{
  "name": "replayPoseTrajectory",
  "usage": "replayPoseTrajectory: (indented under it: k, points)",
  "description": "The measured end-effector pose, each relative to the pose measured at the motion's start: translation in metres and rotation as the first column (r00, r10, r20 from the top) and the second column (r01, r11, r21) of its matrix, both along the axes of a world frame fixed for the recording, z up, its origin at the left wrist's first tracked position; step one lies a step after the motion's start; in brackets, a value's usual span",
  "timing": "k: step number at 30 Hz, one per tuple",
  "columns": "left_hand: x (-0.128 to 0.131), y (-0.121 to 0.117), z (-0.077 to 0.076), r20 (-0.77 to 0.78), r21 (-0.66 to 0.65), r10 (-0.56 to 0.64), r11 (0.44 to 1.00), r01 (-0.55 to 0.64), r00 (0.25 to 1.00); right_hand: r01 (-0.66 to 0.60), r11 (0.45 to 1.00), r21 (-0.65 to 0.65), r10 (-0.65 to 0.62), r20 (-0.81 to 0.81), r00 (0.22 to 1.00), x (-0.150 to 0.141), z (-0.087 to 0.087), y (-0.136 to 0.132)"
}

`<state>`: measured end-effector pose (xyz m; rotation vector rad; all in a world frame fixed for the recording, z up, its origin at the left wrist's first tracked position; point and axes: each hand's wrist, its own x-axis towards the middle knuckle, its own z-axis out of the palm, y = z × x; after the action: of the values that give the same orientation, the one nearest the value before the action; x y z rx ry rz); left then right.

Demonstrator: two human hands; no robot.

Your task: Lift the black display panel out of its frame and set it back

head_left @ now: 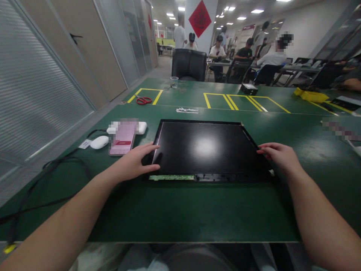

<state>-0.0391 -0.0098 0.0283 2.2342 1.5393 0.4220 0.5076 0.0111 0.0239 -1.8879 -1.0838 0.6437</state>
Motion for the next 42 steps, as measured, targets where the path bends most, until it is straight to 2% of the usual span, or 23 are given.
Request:
replayPoseTrajectory:
  k: [5, 11, 16, 19, 21, 23, 24, 27, 29, 31, 33, 37, 42]
  points:
    - [0.014, -0.003, 0.006, -0.014, -0.005, 0.091, 0.996, -0.091, 0.996, -0.033, 0.999, 0.015, 0.03, 0.143, 0.989, 0.012, -0.004, 0.001]
    - [0.023, -0.006, 0.008, 0.036, -0.029, 0.091, 0.995, -0.09, 0.995, -0.073, 0.991, -0.113, 0.087, 0.121, 0.989, 0.031, -0.016, 0.01]
    - [0.022, -0.004, 0.005, 0.038, -0.055, 0.118, 0.992, -0.116, 0.992, -0.066, 0.984, -0.167, 0.092, 0.154, 0.984, 0.032, -0.02, 0.014]
    - [0.018, -0.003, -0.002, 0.117, -0.05, 0.158, 0.987, -0.153, 0.981, -0.069, 0.975, -0.212, 0.111, 0.192, 0.975, 0.031, -0.019, 0.013]
    - [0.017, -0.003, -0.005, 0.228, -0.063, 0.19, 0.982, -0.18, 0.955, -0.092, 0.974, -0.209, 0.141, 0.233, 0.962, 0.031, -0.019, 0.014]
    - [0.02, -0.005, -0.003, 0.393, -0.138, 0.23, 0.972, -0.19, 0.89, -0.117, 0.973, -0.199, 0.168, 0.264, 0.95, 0.032, -0.02, 0.015]
    - [0.023, -0.007, 0.0, 0.488, -0.193, 0.262, 0.963, -0.191, 0.832, -0.121, 0.972, -0.2, 0.174, 0.275, 0.946, 0.032, -0.021, 0.015]
    - [0.036, -0.012, 0.014, 0.714, -0.35, 0.402, 0.914, -0.205, 0.573, -0.112, 0.967, -0.229, 0.182, 0.314, 0.932, 0.03, -0.02, 0.015]
    - [0.046, -0.016, 0.022, 0.776, -0.419, 0.48, 0.877, -0.234, 0.409, -0.11, 0.963, -0.247, 0.194, 0.349, 0.917, 0.027, -0.017, 0.015]
    - [0.055, -0.018, 0.028, 0.788, -0.475, 0.541, 0.838, -0.269, 0.294, -0.112, 0.96, -0.256, 0.204, 0.37, 0.906, 0.023, -0.015, 0.014]
    - [0.062, -0.019, 0.032, 0.775, -0.523, 0.593, 0.796, -0.306, 0.219, -0.113, 0.958, -0.262, 0.21, 0.379, 0.901, 0.02, -0.012, 0.012]
    - [0.068, -0.019, 0.036, 0.715, -0.62, 0.688, 0.706, -0.343, 0.123, -0.113, 0.959, -0.261, 0.214, 0.401, 0.89, 0.016, -0.009, 0.011]
    - [0.07, -0.018, 0.04, 0.637, -0.728, 0.768, 0.63, -0.271, 0.073, -0.106, 0.957, -0.268, 0.213, 0.409, 0.887, 0.014, -0.009, 0.011]
